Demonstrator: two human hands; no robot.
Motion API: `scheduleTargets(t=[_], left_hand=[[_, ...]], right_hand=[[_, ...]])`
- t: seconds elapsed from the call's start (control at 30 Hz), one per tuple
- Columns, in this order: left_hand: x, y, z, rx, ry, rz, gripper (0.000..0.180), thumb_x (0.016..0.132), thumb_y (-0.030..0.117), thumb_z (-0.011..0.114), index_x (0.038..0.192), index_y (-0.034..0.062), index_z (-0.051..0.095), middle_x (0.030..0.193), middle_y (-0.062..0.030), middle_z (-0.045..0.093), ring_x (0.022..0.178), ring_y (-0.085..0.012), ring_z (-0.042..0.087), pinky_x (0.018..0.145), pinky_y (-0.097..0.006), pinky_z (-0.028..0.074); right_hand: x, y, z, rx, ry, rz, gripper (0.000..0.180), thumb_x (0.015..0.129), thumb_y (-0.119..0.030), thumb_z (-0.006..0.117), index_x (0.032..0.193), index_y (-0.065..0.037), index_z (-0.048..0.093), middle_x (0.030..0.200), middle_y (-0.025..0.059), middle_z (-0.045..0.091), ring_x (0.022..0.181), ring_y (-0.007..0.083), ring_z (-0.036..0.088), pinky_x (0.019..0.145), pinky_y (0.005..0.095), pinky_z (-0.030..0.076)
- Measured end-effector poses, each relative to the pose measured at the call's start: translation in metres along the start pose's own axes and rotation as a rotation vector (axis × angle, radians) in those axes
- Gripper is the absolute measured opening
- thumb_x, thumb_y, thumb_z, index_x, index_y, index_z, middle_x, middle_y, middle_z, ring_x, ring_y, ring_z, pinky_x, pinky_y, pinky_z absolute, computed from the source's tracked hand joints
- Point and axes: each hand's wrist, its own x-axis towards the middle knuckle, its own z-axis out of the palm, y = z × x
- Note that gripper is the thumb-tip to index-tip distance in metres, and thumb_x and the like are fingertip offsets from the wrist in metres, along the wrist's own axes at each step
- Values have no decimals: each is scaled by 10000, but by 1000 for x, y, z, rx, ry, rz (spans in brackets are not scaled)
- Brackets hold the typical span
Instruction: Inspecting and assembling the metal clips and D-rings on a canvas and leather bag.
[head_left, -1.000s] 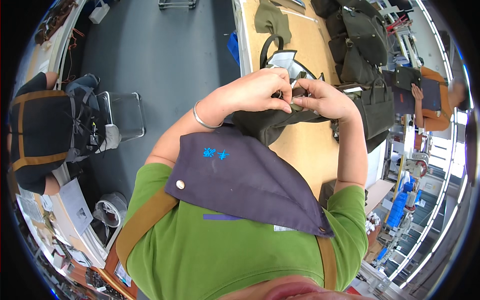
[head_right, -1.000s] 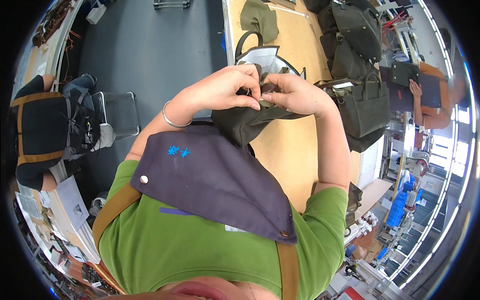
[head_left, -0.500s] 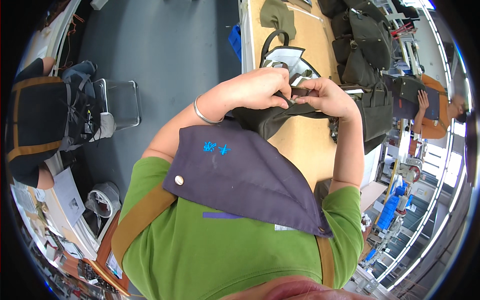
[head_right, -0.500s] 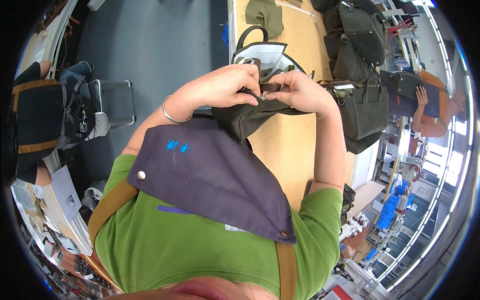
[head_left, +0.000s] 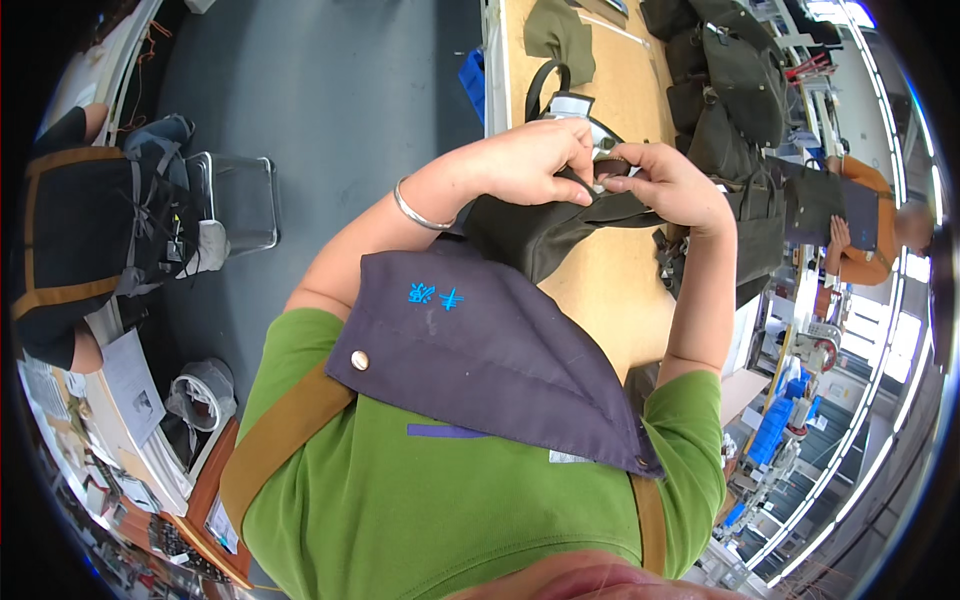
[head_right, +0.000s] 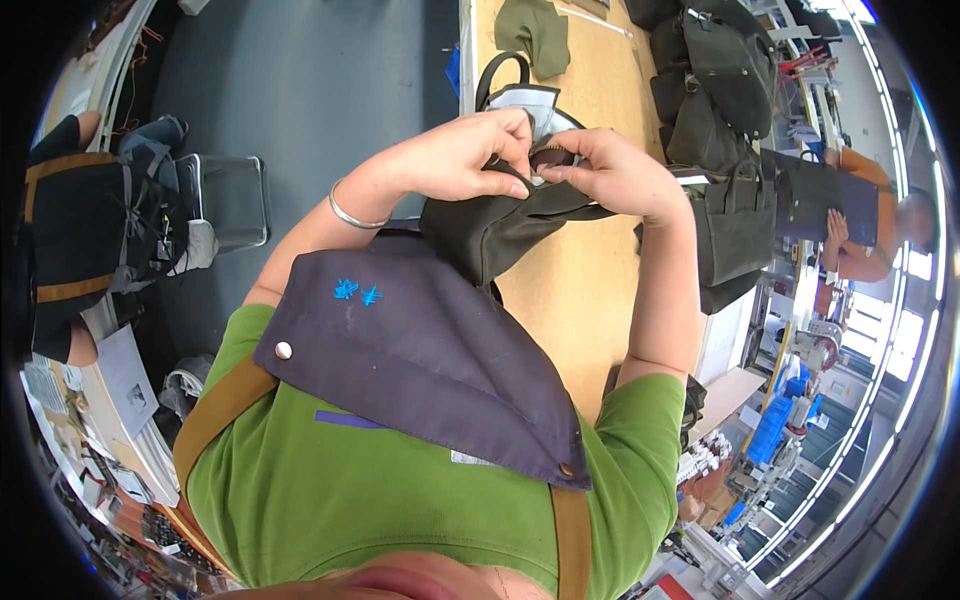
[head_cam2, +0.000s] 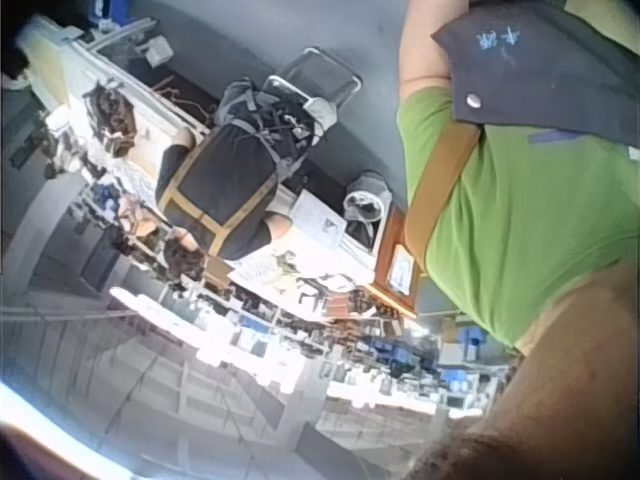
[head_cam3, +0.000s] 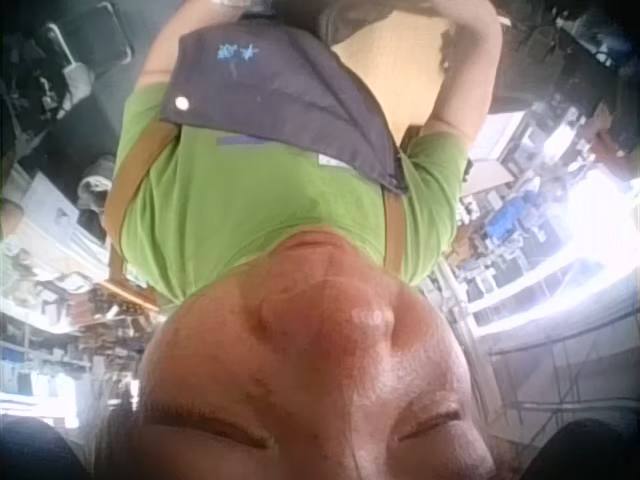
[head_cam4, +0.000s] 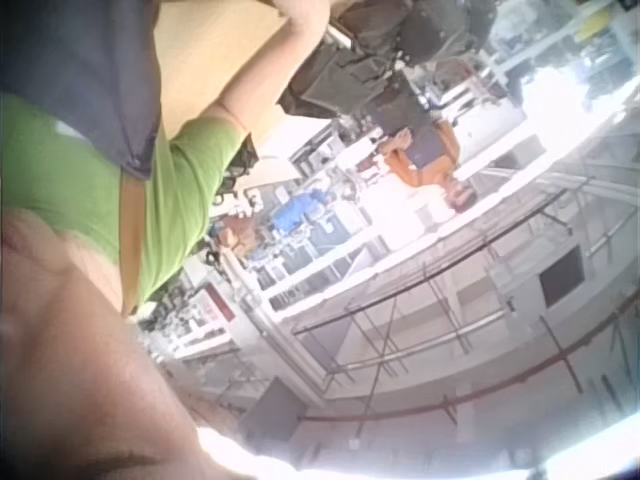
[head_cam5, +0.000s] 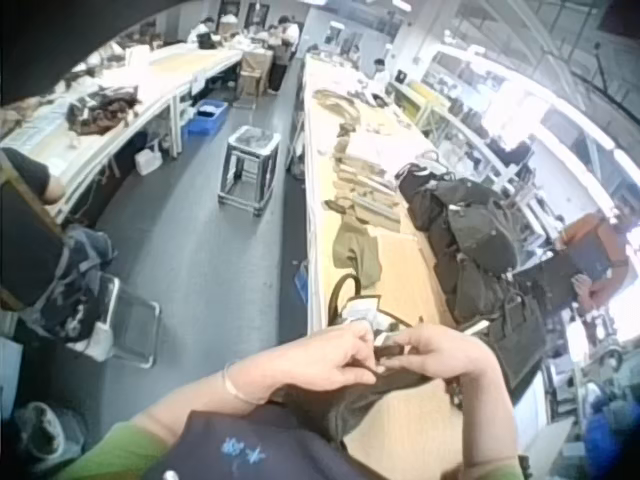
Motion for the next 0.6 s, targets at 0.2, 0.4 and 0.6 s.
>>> scheduleTargets(t=[0.2,0.4,0.6], left_hand=[[-3,-1,0,38,-5,-66,243,783,204,760,892,-8,708,909,-62,500,898,-217,531,787,-331,428],[-4,2,2,53,17,-120,219,790,198,747,861,-6,710,906,-67,509,904,-221,537,788,-329,428],[-5,6,5,84,60,-159,201,780,189,743,839,0,708,899,-74,531,897,-232,556,777,-335,440]], right_hand=[[5,-3,0,81,-50,-40,168,862,-39,638,1016,23,661,831,13,674,771,51,557,717,229,467],[5,5,0,107,-58,-29,166,854,-4,616,1011,23,661,786,-24,632,715,28,508,642,220,435],[6,11,-3,79,-77,-48,206,840,42,573,1027,20,656,755,-33,598,684,18,480,600,217,422]])
